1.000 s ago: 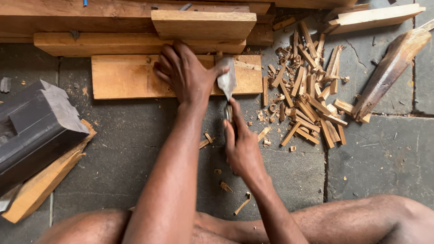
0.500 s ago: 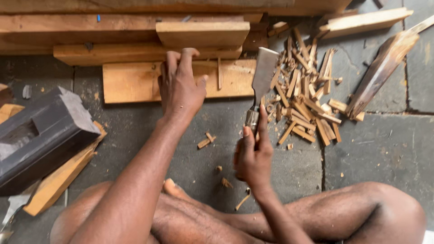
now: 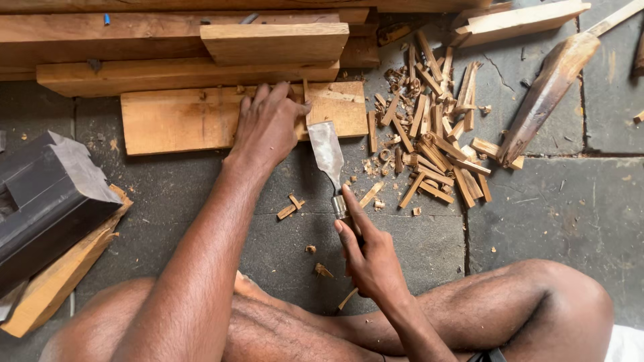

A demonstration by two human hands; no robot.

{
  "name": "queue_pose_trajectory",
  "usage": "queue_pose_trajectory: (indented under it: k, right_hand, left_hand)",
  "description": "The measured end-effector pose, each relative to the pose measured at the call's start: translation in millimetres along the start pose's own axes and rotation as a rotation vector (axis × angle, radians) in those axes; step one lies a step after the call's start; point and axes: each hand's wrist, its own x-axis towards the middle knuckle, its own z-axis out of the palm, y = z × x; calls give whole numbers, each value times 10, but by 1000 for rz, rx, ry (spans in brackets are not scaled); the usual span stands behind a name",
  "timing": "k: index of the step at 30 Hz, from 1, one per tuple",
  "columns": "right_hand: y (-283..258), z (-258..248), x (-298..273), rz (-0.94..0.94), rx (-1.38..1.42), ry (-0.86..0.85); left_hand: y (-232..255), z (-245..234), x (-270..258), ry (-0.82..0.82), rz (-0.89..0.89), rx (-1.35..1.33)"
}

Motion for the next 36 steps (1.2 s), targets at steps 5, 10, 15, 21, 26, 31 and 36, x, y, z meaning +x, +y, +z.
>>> queue_pose_trajectory:
  k: [5,10,15,21,26,31,36]
  right_hand:
    - [-26,98,-5,-64,-17,22]
    - [-67,136,6,12,-103,5]
    - [-27,192,20,-220,-61,95]
    - [-90,212,30,18,-117,31]
    - [-56,261,87,-210,-31,119]
    - [-212,270,225,48,-91,36]
    - [-294,276,310,-43,-109,63]
  left_hand:
    - [-91,108,6,112,53,21]
    - [-90,51,-19,-13,-79,-96]
    - [67,73,-158,-39,-188,-105]
    - [-1,230,-139,120,-273,-204]
    - [-109,361,-71,107,-291,-165]
    - [-183,424,30,120,-329,-187]
    - [-147,320,121,127,-368,-177]
